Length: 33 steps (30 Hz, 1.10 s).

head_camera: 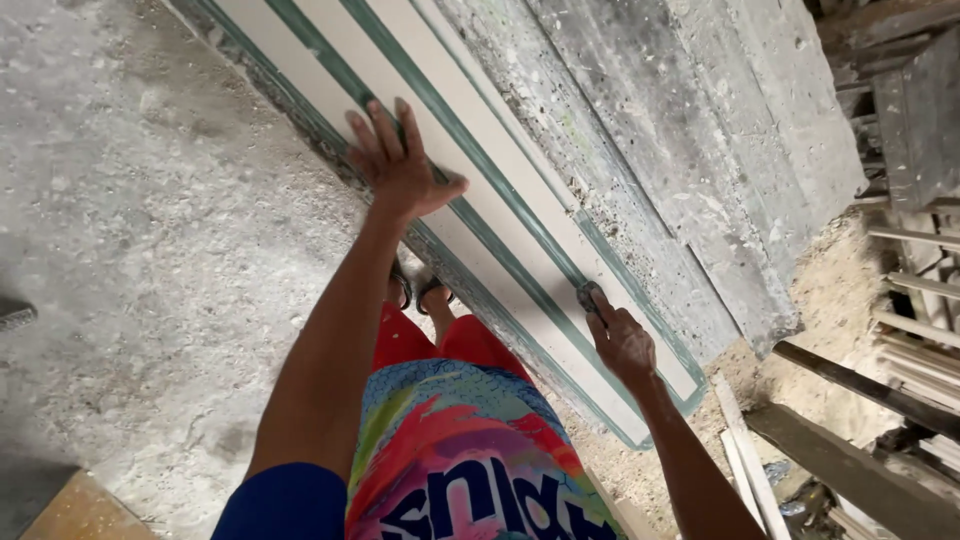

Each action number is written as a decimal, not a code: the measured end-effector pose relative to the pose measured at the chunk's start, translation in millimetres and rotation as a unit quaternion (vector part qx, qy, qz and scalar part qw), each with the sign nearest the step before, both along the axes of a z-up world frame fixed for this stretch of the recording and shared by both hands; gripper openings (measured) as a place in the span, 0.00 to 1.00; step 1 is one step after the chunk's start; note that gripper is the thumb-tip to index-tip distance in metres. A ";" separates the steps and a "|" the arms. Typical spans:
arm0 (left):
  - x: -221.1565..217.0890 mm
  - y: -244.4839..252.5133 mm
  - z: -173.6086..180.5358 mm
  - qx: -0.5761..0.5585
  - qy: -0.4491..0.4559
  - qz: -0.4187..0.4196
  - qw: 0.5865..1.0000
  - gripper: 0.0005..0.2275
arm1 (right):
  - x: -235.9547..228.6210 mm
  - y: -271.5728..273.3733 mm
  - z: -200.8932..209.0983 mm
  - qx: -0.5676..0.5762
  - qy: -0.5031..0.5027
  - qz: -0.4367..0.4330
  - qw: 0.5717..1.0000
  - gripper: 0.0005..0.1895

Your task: Scraping excess dried material from a decorative strip on a concrete slab using a small hand scraper.

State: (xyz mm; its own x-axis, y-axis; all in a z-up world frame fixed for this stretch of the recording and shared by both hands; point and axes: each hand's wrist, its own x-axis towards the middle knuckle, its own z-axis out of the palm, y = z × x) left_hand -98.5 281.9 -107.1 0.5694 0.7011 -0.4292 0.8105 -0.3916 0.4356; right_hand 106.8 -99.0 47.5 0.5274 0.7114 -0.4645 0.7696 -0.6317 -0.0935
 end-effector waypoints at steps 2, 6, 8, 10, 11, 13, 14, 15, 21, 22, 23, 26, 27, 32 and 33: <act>3.2 8.1 27.5 -0.037 0.025 -0.011 0.999 0.69 | 14.2 9.8 -17.1 0.000 0.009 0.039 0.999 0.24; 2.2 6.6 39.5 -0.060 0.028 -0.021 0.998 0.71 | -7.7 116.7 26.1 -0.122 0.053 0.102 0.986 0.28; -2.5 3.5 30.4 -0.039 0.013 -0.016 0.999 0.71 | -9.6 144.4 9.2 -0.034 0.027 0.162 0.986 0.26; -6.6 0.0 29.9 -0.020 -0.006 -0.014 1.000 0.71 | -9.3 155.8 4.0 0.054 -0.002 0.218 0.975 0.24; -8.4 0.5 33.4 -0.030 0.003 -0.018 0.999 0.71 | -7.7 155.5 6.0 -0.007 0.022 0.201 0.979 0.25; -6.0 2.6 35.3 -0.046 0.006 -0.027 0.999 0.71 | 4.8 126.4 9.1 -0.073 0.041 0.178 0.980 0.26; -6.3 1.3 33.1 -0.023 -0.004 -0.028 0.999 0.72 | 12.5 95.6 9.4 -0.111 0.012 0.177 0.978 0.27; -7.3 0.1 31.0 0.000 -0.014 -0.030 0.999 0.73 | 19.3 64.9 10.3 -0.148 -0.016 0.176 0.973 0.31; -5.1 0.6 30.6 -0.012 -0.011 -0.021 1.000 0.73 | 42.1 -63.1 -6.2 -0.183 0.016 0.107 0.977 0.24; -4.3 0.3 33.9 -0.009 -0.011 -0.020 1.000 0.73 | 30.5 -21.7 2.0 -0.180 0.015 0.108 0.978 0.24; -3.4 -0.1 37.7 -0.021 -0.011 -0.018 1.000 0.72 | 18.7 19.6 11.2 -0.172 0.015 0.104 0.979 0.26; -2.6 2.3 40.2 -0.023 0.004 -0.015 1.000 0.72 | 3.1 102.1 12.4 -0.135 0.012 0.143 0.980 0.28; -2.8 1.0 39.1 -0.018 0.015 -0.019 1.000 0.72 | 0.0 120.2 9.5 -0.109 0.006 0.181 0.977 0.28; 1.1 5.6 53.6 -0.061 -0.001 0.003 0.998 0.71 | 21.3 42.6 1.9 -0.055 0.003 0.156 0.986 0.28; -0.9 3.3 53.3 -0.056 0.010 -0.003 0.998 0.71 | 28.2 6.8 -6.8 0.032 -0.035 0.185 0.982 0.26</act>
